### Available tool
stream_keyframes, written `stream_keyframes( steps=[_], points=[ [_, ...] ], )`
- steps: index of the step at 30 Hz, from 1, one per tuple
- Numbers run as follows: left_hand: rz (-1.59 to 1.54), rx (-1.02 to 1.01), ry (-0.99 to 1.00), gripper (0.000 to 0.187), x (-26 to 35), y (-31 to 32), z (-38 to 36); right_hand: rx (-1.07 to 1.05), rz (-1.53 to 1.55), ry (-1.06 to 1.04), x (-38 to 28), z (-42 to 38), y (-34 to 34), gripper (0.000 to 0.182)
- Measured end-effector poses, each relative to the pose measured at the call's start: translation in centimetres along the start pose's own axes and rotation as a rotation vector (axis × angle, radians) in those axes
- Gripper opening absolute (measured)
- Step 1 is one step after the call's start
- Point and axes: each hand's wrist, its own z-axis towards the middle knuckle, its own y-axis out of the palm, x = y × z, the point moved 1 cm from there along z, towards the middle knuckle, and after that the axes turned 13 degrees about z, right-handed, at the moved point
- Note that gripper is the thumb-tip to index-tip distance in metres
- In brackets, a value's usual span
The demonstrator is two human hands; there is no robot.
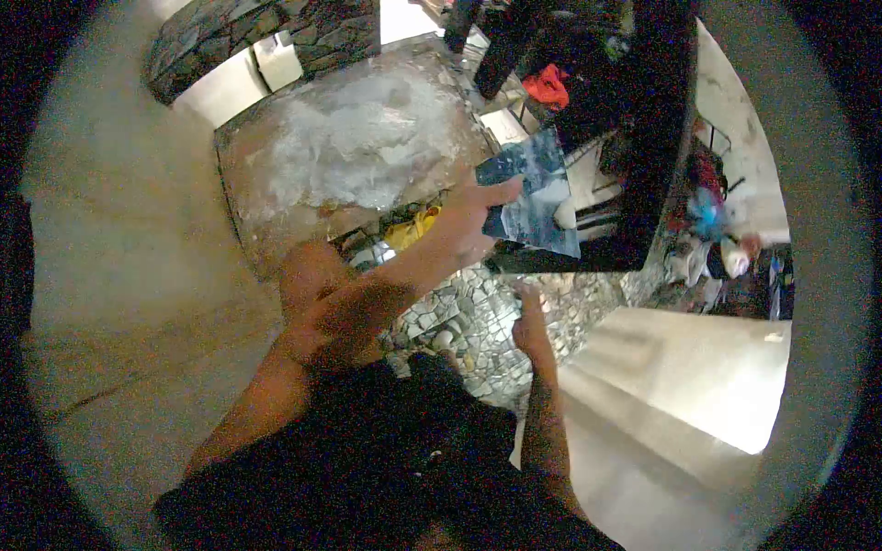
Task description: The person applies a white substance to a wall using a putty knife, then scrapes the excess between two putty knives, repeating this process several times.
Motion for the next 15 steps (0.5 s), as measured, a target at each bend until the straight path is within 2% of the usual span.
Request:
stream_keyframes(
  steps=[1, 4, 5, 6, 8, 9, 10, 12, 14, 15],
  points=[
    [-0.022, 0.048, 0.041, 0.029, 1.1, 0.3, -0.5, -0.04, -0.029, -0.016, -0.1, 1.0, 0.4, 0.069],
    [-0.174, -0.01, 0.086, 0.034, 1.3, -2.1, 2.0, -0.167, -0.199, -0.069, -3.0, 8.0, 3.2, 0.055],
    [-0.092, 0.172, 0.075, 0.023, 1.0, -2.2, 2.5, -0.214, -0.312, -0.106, -2.6, 10.2, 4.4, 0.051],
    [-0.104, 0.165, 0.082, 0.028, 1.6, -2.0, 2.2, -0.307, -0.285, 0.181, -5.0, 13.5, 5.4, 0.045],
    [-0.115, 0.135, 0.1, 0.038, 3.2, -0.3, 1.5, -0.135, -0.081, 0.35, -3.1, 19.2, 7.9, 0.043],
    [-0.085, 0.232, 0.014, 0.037, 3.9, 0.4, 1.2, -0.035, -0.052, 0.217, -1.3, 21.9, 8.8, 0.041],
    [-0.101, 0.191, 0.063, 0.037, 3.8, 0.2, 1.9, 0.06, -0.036, 0.082, 0.5, 24.4, 9.6, 0.04],
    [-0.144, 0.127, 0.154, 0.035, 3.0, -0.4, 3.4, -0.071, -0.295, -0.198, -1.8, 29.8, 8.9, 0.037],
    [-0.136, 0.107, 0.121, 0.028, 3.1, -1.0, 3.5, -0.203, -0.54, -0.464, -3.4, 32.9, 8.6, 0.04],
    [-0.135, 0.103, 0.11, 0.026, 3.2, -1.2, 3.3, -0.255, -0.56, -0.507, -3.7, 33.5, 8.7, 0.04]
  ],
)
